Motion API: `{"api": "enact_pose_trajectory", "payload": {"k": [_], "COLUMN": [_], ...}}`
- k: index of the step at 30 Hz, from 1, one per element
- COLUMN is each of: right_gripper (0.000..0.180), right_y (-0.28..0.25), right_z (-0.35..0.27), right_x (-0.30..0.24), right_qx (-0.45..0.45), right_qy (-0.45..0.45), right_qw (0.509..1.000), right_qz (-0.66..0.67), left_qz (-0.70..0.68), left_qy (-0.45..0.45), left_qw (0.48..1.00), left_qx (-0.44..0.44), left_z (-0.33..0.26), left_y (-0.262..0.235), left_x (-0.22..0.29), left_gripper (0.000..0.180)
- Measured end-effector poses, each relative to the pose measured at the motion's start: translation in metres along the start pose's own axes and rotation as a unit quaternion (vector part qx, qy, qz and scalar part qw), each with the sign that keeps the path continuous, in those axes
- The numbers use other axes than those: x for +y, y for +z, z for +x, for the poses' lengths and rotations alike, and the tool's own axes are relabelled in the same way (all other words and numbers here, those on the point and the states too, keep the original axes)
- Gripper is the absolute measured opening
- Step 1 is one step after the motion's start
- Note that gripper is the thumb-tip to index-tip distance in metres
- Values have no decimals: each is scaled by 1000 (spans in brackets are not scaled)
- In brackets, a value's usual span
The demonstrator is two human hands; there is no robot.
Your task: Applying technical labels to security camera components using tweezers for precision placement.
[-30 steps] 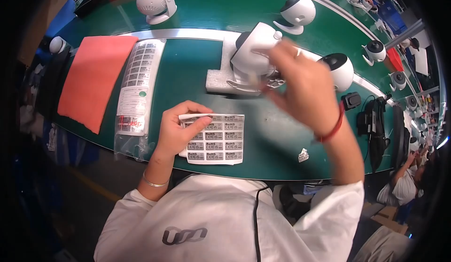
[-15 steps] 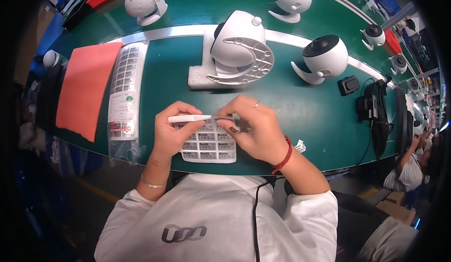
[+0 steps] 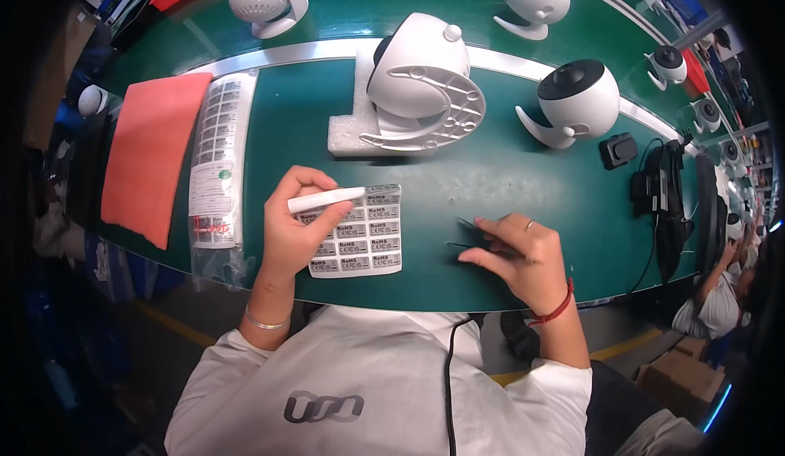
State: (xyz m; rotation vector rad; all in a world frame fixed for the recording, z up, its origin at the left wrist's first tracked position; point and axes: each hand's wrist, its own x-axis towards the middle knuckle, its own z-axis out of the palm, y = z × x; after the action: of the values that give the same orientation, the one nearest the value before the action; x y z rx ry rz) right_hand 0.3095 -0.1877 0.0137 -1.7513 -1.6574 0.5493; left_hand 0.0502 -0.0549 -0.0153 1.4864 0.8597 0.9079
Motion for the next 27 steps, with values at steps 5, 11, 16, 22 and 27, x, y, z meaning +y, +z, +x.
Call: {"api": "enact_pose_trajectory", "payload": {"k": [5,11,16,22,27], "right_gripper": [35,29,22,26,30], "right_y": [-7,6,7,6,27], "right_z": [13,41,45,54,63], "right_x": [-16,-31,-28,-18,1], "right_qx": [18,73,57,141,155], "right_qy": [-137,-248,-219,-316,-383], "right_qw": [986,965,974,931,893], "right_qz": [-90,-47,-8,-119,-177], "left_qz": [24,31,48,48,50], "left_qy": [9,11,26,3,-28], "left_qw": [1000,999,997,997,996], "left_qx": [-14,-31,-52,-66,-65], "left_z": [0,-2,-3,-1,0], "left_y": [2,6,4,3,3], "left_x": [0,1,-2,-4,-2], "left_gripper": [24,25,31,48,59]}}
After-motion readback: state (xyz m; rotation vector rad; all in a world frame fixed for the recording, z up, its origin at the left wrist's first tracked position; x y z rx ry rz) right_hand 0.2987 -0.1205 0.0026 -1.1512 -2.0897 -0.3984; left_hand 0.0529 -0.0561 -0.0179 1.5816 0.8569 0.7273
